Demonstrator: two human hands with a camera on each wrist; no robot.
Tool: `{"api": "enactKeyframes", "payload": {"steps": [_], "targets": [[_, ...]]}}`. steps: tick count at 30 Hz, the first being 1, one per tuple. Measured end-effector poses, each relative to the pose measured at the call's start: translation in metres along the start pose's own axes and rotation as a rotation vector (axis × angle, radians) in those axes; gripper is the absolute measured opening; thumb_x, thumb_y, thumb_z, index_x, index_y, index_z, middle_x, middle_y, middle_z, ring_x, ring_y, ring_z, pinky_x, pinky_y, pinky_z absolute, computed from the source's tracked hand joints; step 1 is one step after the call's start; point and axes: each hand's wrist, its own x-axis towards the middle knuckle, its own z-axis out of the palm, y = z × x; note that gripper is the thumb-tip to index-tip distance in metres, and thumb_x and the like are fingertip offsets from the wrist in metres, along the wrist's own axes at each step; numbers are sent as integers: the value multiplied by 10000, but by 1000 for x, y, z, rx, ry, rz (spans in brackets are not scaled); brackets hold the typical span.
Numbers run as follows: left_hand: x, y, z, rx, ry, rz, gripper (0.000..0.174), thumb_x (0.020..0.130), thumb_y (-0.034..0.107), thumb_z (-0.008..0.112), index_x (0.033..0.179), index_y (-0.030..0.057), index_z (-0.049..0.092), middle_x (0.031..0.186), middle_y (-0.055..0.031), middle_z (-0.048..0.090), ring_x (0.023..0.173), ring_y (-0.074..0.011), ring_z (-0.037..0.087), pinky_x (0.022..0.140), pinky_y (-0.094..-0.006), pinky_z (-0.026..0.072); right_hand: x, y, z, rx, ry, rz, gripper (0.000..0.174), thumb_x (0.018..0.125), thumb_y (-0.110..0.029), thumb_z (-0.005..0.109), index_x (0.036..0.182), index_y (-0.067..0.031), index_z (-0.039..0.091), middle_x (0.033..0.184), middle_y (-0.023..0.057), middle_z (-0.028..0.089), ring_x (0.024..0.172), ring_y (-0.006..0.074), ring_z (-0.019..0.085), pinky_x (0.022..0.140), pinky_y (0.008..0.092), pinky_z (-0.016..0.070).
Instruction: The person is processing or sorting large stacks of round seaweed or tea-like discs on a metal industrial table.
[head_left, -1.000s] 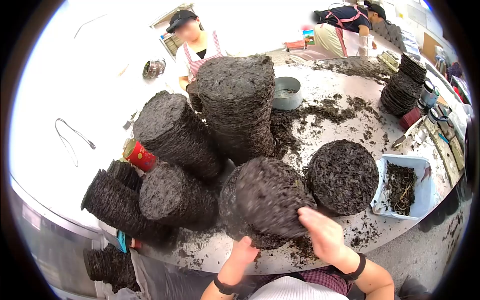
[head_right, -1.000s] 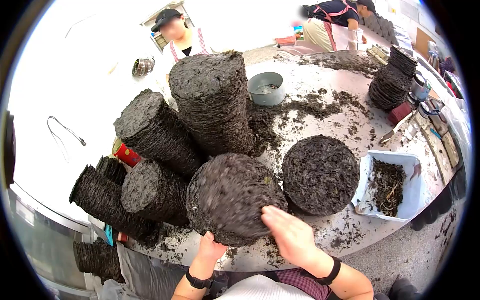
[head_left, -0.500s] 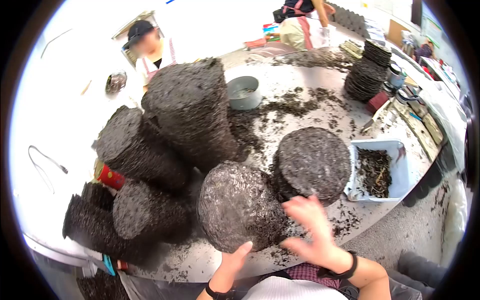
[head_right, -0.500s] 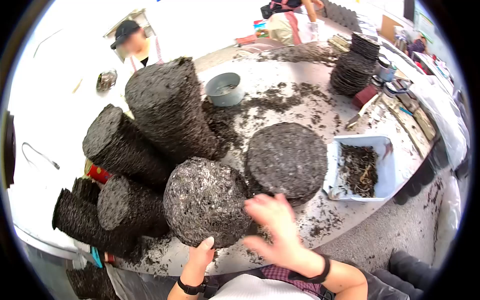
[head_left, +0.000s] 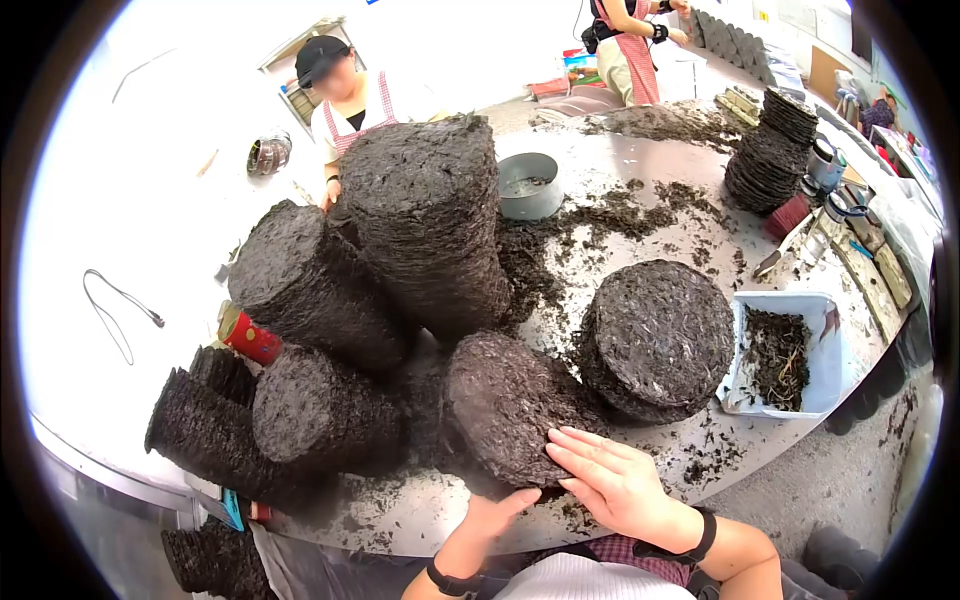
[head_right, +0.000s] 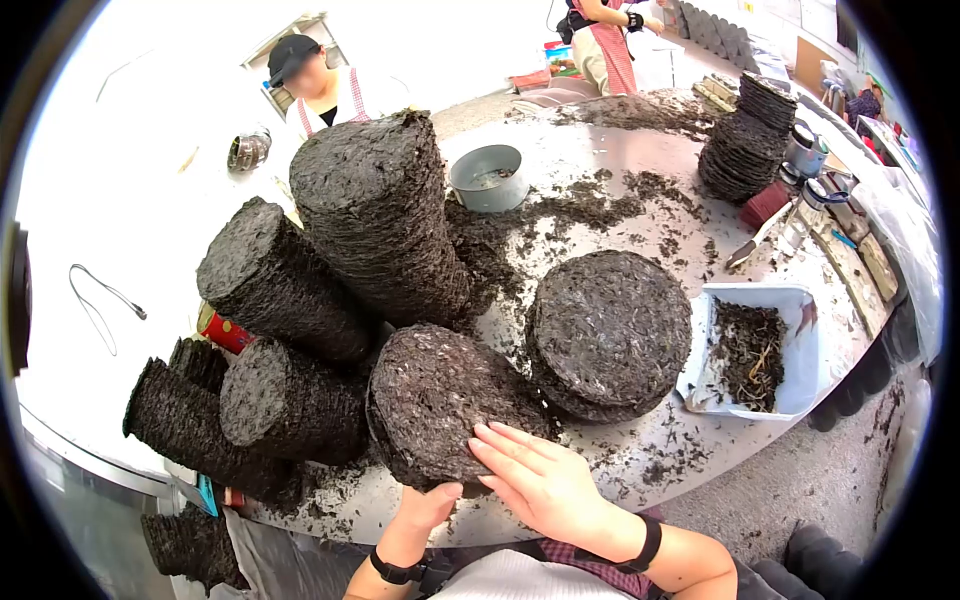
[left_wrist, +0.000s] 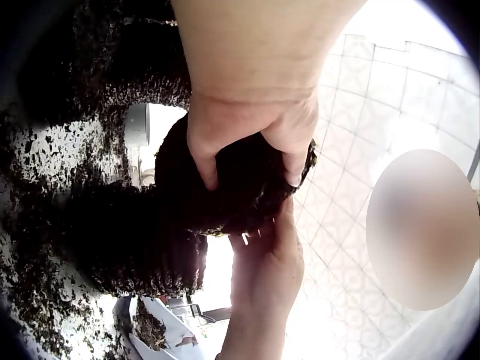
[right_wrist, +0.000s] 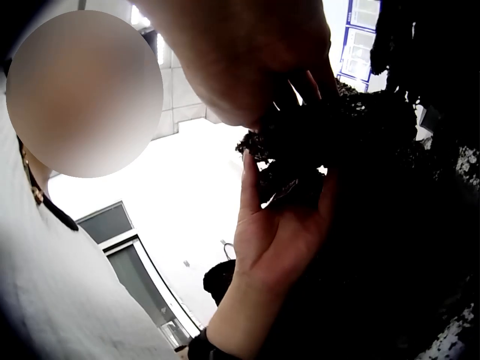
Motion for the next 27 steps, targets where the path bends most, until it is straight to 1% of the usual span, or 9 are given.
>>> {"api": "enactKeyframes", "payload": {"steps": [3, 6, 7, 17, 21, 23, 25, 26, 27], "targets": [[-3, -6, -2, 30, 17, -8, 555, 779, 61, 763, 1275, 2, 521, 1245, -83, 583, 1136, -206, 556, 1008, -358, 435, 3, -9, 2, -24, -25, -9, 383, 819, -104, 687, 1189, -27, 625, 1238, 141, 624, 1125, 281, 619, 895, 354, 538], [0, -1, 2, -105, 39, -11, 566, 777, 24, 749, 1287, 4, 506, 1250, -85, 578, 1147, -211, 556, 1015, -357, 430, 4, -8, 4, 61, 52, 28, 331, 810, -45, 662, 1138, 1, 647, 1192, 168, 646, 1077, 305, 647, 883, 369, 547], [0, -2, 1, -153, 70, -4, 585, 771, -6, 741, 1299, 5, 487, 1249, -88, 577, 1156, -218, 556, 1015, -355, 432, 1, -1, 5, 93, 91, 40, 320, 809, -84, 698, 1116, -6, 651, 1167, 151, 657, 1038, 282, 663, 864, 348, 557], [-6, -12, -14, -40, -7, 34, 575, 765, -23, 735, 1286, 18, 494, 1224, -85, 583, 1134, -214, 563, 962, -369, 481, 1, -7, 11, -116, 107, -160, 326, 745, -64, 715, 1062, -4, 662, 1121, 142, 675, 975, 250, 685, 811, 326, 575], [-10, -10, -16, 89, 96, 36, 573, 749, 18, 753, 1268, 17, 509, 1209, -80, 585, 1087, -206, 568, 947, -352, 460, -3, 5, 11, 114, 189, -1, 307, 735, -11, 700, 1039, -35, 669, 1053, 122, 704, 904, 253, 707, 745, 316, 587], [-15, -13, -23, 158, 121, 72, 593, 732, 52, 767, 1263, 21, 506, 1197, -77, 580, 1080, -210, 556, 954, -353, 437, -2, 5, -8, 243, 353, 184, 313, 764, 65, 628, 1060, -20, 682, 1050, 132, 708, 865, 205, 713, 734, 285, 572], [-20, -5, -29, 92, 128, 35, 603, 732, 61, 758, 1275, 22, 497, 1210, -78, 574, 1099, -214, 547, 966, -364, 431, -25, 17, -19, 364, 654, 462, 241, 837, 73, 582, 1047, 15, 684, 895, 63, 692, 655, 89, 582, 575, 227, 468], [-22, -1, -31, 58, 132, 17, 608, 732, 66, 753, 1280, 23, 493, 1216, -79, 571, 1108, -216, 543, 972, -370, 429, -34, 29, -25, 367, 822, 535, 175, 875, 43, 573, 1011, 35, 683, 831, 14, 644, 670, 60, 544, 578, 218, 440], [-20, 2, -31, 25, 113, 38, 618, 733, 60, 725, 1300, 26, 483, 1246, -74, 560, 1151, -216, 523, 999, -378, 410, -46, 50, -33, 582, 929, 520, 159, 901, -13, 583, 1023, 38, 671, 829, -1, 626, 713, 63, 551, 621, 222, 446]]}}
